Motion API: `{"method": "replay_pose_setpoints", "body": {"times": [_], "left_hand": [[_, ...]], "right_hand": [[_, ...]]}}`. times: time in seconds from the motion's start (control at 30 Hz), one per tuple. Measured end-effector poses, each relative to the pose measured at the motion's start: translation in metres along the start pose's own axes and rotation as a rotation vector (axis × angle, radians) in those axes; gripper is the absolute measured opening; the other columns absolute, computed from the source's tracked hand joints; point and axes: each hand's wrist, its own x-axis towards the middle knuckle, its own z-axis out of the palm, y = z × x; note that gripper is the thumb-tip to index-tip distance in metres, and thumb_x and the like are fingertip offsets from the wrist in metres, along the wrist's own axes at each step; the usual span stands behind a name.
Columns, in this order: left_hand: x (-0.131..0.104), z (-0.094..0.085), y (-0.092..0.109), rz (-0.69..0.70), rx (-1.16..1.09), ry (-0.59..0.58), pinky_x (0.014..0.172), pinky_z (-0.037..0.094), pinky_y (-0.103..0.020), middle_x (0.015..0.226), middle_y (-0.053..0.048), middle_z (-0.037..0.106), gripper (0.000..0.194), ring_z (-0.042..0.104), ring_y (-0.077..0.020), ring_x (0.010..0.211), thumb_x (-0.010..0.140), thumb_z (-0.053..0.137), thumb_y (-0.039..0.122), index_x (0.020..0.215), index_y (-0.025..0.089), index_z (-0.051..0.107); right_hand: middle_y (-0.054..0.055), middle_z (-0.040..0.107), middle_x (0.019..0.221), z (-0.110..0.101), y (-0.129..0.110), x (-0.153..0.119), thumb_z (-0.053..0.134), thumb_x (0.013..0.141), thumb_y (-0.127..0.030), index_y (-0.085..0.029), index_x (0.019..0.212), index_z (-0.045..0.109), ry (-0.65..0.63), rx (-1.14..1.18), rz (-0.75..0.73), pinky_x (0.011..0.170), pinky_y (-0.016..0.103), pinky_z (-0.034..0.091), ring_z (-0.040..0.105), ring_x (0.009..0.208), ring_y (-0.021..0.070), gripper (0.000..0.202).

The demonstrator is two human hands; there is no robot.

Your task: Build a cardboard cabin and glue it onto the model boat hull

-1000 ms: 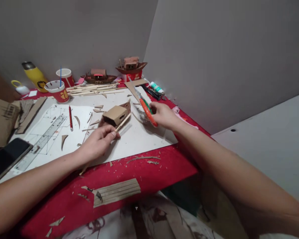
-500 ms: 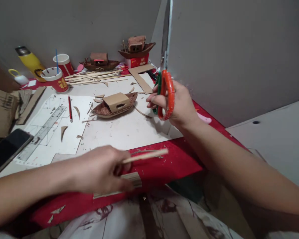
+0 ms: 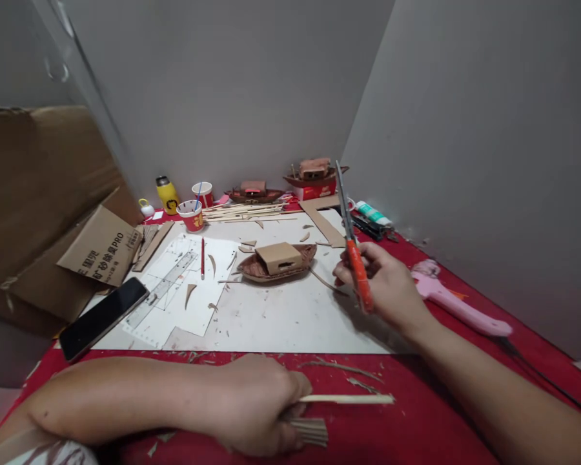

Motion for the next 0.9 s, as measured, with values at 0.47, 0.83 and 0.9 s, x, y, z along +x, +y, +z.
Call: {"method": "replay_pose_setpoints", "body": {"times": [0.47, 0.83, 0.9], "left_hand": [[-0.079, -0.103, -0.073, -0.23, -0.45, 1.169, 0.045, 0.023, -0.021, 0.071, 0.003, 0.05, 0.036, 0.036, -0.008, 0.05, 0.079, 0.064, 0.05, 0.09, 0.016, 0.058], [0.0, -0.086, 0.003, 0.239, -1.089, 0.689, 0.046, 0.038, -0.016, 0.062, 0.001, 0.06, 0.019, 0.048, -0.0072, 0.05, 0.083, 0.066, 0.032, 0.092, 0.016, 0.06], [0.01, -0.088, 0.004, 0.268, -1.1, 0.667, 0.048, 0.038, -0.014, 0.069, -0.002, 0.066, 0.018, 0.053, -0.0074, 0.055, 0.084, 0.068, 0.03, 0.091, 0.016, 0.059]], "right_hand": [[0.002, 0.063, 0.076, 0.01, 0.0, -0.012, 0.067, 0.073, -0.043, -0.022, 0.085, 0.055, -0.142, -0.099, -0.191, 0.063, 0.03, 0.044, 0.057, 0.068, 0.0183, 0.028], [-0.009, 0.044, 0.061, 0.005, -0.011, -0.027, 0.064, 0.08, -0.042, -0.024, 0.084, 0.04, -0.257, -0.26, -0.337, 0.055, 0.025, 0.035, 0.036, 0.056, 0.0117, 0.029], [-0.01, 0.042, 0.06, 0.004, -0.014, -0.029, 0.064, 0.079, -0.039, -0.025, 0.086, 0.038, -0.275, -0.289, -0.329, 0.054, 0.025, 0.033, 0.034, 0.054, 0.0113, 0.03]]}}
